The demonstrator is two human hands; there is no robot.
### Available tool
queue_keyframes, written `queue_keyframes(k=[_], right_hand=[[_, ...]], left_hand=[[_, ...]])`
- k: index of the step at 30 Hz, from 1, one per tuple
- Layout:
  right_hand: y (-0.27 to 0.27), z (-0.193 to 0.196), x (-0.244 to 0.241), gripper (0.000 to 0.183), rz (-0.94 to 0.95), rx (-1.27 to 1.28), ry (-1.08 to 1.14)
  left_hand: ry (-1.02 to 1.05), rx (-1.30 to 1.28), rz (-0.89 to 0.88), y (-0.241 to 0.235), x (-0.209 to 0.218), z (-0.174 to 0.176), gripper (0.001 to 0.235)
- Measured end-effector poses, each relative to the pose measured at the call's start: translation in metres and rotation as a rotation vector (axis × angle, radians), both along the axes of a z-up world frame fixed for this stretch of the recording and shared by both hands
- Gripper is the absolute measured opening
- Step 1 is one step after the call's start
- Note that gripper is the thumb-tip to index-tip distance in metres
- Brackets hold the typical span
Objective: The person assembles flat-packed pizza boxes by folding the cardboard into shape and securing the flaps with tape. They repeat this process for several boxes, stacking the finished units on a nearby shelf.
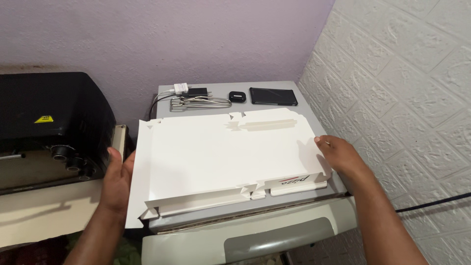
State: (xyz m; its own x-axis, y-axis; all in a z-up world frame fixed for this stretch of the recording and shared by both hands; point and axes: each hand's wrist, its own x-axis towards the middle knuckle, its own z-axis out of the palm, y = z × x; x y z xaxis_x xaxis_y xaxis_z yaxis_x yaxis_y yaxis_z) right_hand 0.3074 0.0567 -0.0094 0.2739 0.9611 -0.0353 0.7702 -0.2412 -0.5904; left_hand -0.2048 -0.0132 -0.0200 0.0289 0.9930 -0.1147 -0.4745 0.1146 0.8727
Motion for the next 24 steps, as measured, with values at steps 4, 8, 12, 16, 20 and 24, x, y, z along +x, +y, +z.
queue_keyframes(k=[4, 8, 12, 16, 20, 24], right_hand=[[-0.009, 0.006, -0.002, 0.051, -0.026, -0.019, 0.044], [-0.023, 0.017, -0.015, 0.052, -0.079, -0.027, 0.210], [-0.035, 0.034, -0.028, 0.052, -0.070, 0.006, 0.111], [-0.044, 0.060, -0.054, 0.059, -0.009, 0.135, -0.095], [-0.029, 0.082, -0.094, 0.062, 0.248, 0.331, -0.270], [0.005, 0.087, -0.152, 0.063, 0.513, 0.278, -0.298]], left_hand=[[-0.006, 0.013, 0.005, 0.000, -0.001, -0.006, 0.098], [0.108, -0.025, 0.037, 0.001, 0.001, -0.002, 0.085], [0.202, -0.204, 0.112, 0.007, 0.001, -0.003, 0.061], [0.552, -0.075, 0.200, 0.013, -0.001, -0.001, 0.047], [0.701, 0.007, 0.295, 0.012, 0.003, 0.007, 0.031], [0.701, 0.046, 0.352, 0.009, 0.017, 0.015, 0.031]])
